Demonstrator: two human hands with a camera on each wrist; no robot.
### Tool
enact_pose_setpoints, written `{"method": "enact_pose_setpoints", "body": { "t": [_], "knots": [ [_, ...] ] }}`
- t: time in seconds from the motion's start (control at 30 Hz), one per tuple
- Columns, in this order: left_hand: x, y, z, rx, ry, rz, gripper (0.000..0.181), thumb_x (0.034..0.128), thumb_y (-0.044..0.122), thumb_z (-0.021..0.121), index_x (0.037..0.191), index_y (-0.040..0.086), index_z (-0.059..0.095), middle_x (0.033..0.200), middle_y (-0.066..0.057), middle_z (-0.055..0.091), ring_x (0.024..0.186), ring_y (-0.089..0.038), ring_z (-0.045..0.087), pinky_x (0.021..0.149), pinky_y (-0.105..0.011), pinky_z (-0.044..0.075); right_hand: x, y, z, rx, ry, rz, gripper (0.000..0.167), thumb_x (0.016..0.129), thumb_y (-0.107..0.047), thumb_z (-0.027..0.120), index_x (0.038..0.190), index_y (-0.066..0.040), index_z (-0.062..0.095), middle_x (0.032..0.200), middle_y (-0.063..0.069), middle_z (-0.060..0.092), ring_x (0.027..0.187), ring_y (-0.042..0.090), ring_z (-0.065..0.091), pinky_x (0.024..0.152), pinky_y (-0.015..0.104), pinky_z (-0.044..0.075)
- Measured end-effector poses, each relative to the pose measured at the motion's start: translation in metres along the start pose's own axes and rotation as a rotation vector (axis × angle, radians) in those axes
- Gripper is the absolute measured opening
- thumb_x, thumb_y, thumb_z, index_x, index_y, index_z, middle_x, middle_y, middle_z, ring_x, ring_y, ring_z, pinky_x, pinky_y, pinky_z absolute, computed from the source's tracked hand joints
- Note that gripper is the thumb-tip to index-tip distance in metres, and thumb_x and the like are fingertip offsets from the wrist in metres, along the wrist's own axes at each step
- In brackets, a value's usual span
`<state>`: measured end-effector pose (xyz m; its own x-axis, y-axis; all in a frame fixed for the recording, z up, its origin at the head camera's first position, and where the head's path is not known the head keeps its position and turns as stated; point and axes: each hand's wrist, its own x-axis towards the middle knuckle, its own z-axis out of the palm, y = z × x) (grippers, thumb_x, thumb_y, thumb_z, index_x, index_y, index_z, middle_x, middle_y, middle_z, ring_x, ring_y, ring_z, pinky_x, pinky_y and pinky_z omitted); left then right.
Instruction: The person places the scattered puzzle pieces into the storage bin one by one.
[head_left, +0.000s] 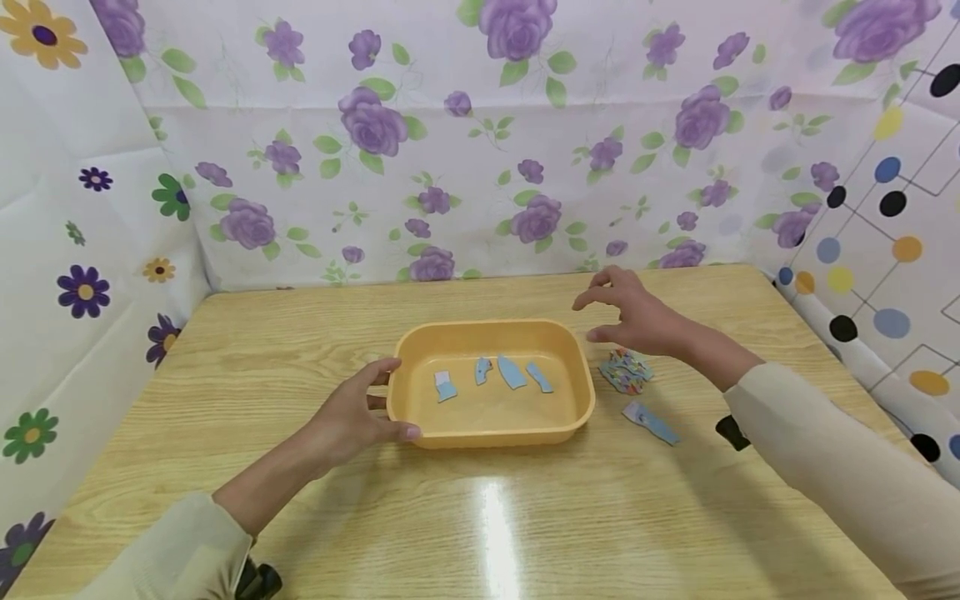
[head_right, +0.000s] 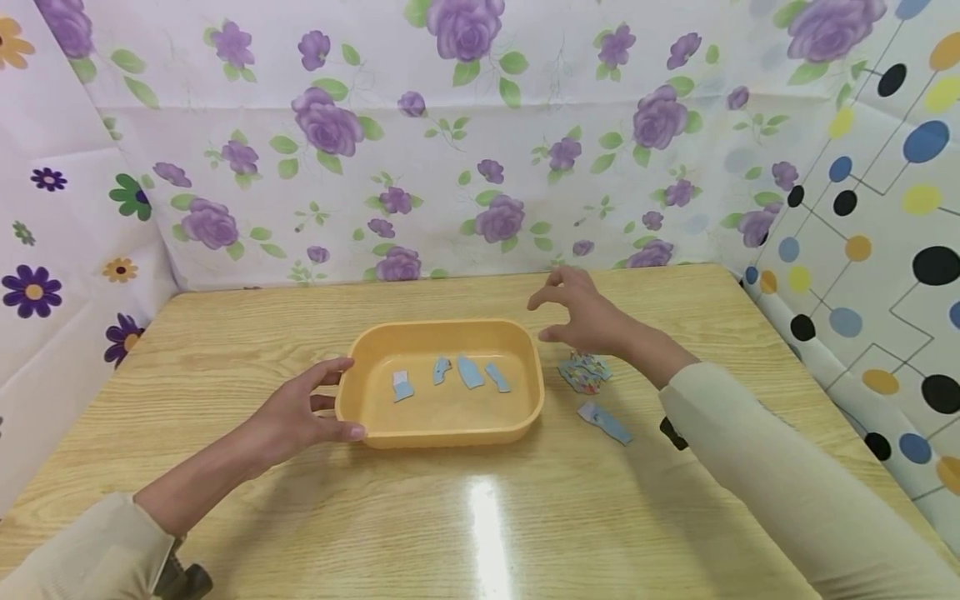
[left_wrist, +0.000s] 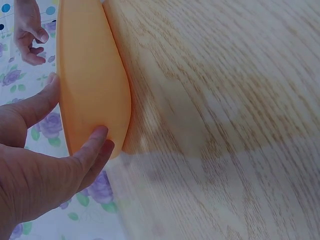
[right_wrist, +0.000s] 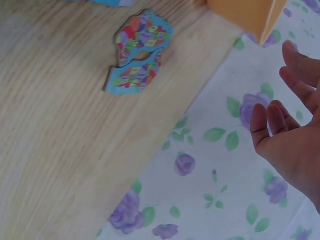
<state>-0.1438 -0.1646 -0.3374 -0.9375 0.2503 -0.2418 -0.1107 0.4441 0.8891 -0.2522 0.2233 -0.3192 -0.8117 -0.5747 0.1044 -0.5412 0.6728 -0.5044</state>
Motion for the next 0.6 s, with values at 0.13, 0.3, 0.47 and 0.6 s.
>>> {"method": "enact_pose_setpoints", "body": {
  "t": [0.13, 0.3, 0.47, 0.6],
  "knots": [
    [0.000, 0.001, 0.000, -0.002, -0.004, 0.005, 0.103, 0.0718, 0.013, 0.085, 0.152, 0.005, 0.021, 0.145, -0.021, 0.031, 0.125, -0.042, 0.046, 0.083, -0.035, 0.057, -0.005, 0.011, -0.003, 0.028, 0.005, 0.022, 0.037, 0.088, -0.010, 0.071, 0.124, -0.007, 0.060, 0.126, 0.017, 0.034, 0.112, 0.034, 0.032, 0.077, 0.042, 0.040],
    [-0.002, 0.002, 0.000, -0.001, -0.009, 0.015, 0.102, 0.0728, 0.012, 0.085, 0.152, 0.005, 0.020, 0.145, -0.022, 0.031, 0.125, -0.043, 0.046, 0.083, -0.037, 0.057, -0.009, 0.022, -0.009, 0.054, -0.006, 0.032, 0.039, 0.089, -0.007, 0.069, 0.126, -0.006, 0.059, 0.123, 0.018, 0.037, 0.104, 0.031, 0.035, 0.084, 0.045, 0.039],
    [-0.001, 0.001, 0.000, 0.009, -0.003, 0.007, 0.102, 0.0725, 0.013, 0.085, 0.152, 0.006, 0.022, 0.145, -0.021, 0.031, 0.125, -0.042, 0.046, 0.083, -0.036, 0.057, -0.016, 0.032, -0.013, 0.072, -0.056, 0.075, 0.045, 0.087, -0.002, 0.070, 0.130, -0.005, 0.056, 0.125, 0.021, 0.036, 0.107, 0.032, 0.036, 0.092, 0.052, 0.039],
    [-0.001, 0.001, 0.000, 0.012, -0.003, 0.009, 0.101, 0.0726, 0.014, 0.085, 0.152, 0.006, 0.022, 0.144, -0.021, 0.032, 0.125, -0.042, 0.046, 0.083, -0.036, 0.057, -0.023, 0.042, -0.013, 0.104, -0.090, 0.102, 0.049, 0.086, -0.002, 0.071, 0.133, -0.004, 0.054, 0.127, 0.023, 0.034, 0.114, 0.037, 0.033, 0.095, 0.058, 0.038]
  ]
}}
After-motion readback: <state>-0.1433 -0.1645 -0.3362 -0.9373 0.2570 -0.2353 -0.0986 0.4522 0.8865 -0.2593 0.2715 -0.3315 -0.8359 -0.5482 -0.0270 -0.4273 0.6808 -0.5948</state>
